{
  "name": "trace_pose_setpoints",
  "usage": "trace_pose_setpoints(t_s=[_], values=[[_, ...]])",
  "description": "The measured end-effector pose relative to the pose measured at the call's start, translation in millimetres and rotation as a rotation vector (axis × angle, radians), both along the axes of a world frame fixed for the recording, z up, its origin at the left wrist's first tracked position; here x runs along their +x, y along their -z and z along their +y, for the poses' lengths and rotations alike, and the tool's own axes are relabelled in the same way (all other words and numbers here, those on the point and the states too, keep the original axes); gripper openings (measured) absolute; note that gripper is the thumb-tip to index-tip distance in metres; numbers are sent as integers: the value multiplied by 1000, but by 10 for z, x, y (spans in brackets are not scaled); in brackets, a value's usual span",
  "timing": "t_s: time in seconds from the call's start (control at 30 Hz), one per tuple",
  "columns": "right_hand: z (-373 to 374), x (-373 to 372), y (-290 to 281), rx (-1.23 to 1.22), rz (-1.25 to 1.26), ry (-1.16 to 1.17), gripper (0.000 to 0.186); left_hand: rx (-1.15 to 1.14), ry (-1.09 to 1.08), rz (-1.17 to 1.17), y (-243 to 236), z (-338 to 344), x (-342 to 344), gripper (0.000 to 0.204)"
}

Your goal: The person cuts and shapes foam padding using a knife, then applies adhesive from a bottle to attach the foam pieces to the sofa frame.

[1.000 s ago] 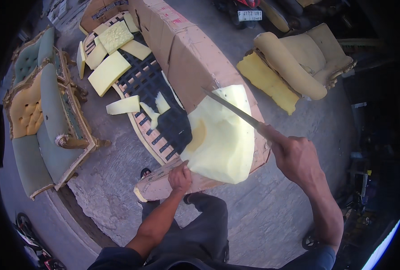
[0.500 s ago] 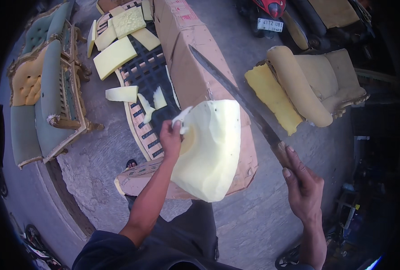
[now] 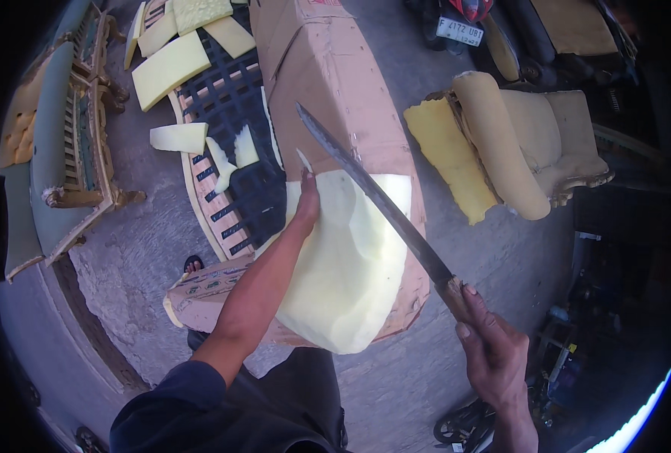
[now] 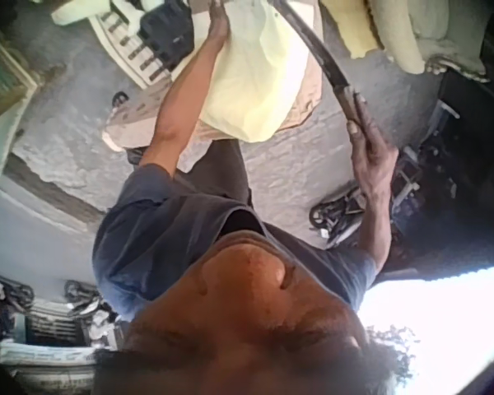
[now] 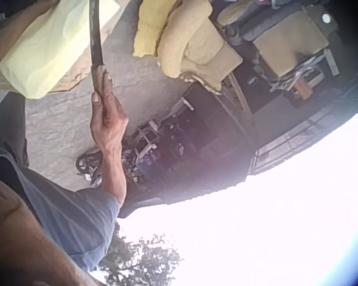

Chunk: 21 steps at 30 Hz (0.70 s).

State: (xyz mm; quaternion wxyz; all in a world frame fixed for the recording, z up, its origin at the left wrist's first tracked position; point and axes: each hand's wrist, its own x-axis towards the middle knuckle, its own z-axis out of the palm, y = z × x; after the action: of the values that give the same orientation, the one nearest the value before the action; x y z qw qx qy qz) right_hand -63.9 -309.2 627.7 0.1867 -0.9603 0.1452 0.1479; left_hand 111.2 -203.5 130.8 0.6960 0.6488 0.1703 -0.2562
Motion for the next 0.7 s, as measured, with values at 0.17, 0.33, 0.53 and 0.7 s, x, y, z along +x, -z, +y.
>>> trace_pose_setpoints(t_s=[0.17,0.33,0.53,0.7], values=[[166,258,-153,-129,105,-150,49,-182,63,308,-92,264,-78,81],[456,490,-477,-209,209,-105,53,211,388,148,-129,925,-787,76],[386,427,-613,-276,208,-145,51,446,614,198,-465,1459,-1331,61],[509,621,-510,-283,220,-151,52,480,391,136,-580,1629,-1098,54]])
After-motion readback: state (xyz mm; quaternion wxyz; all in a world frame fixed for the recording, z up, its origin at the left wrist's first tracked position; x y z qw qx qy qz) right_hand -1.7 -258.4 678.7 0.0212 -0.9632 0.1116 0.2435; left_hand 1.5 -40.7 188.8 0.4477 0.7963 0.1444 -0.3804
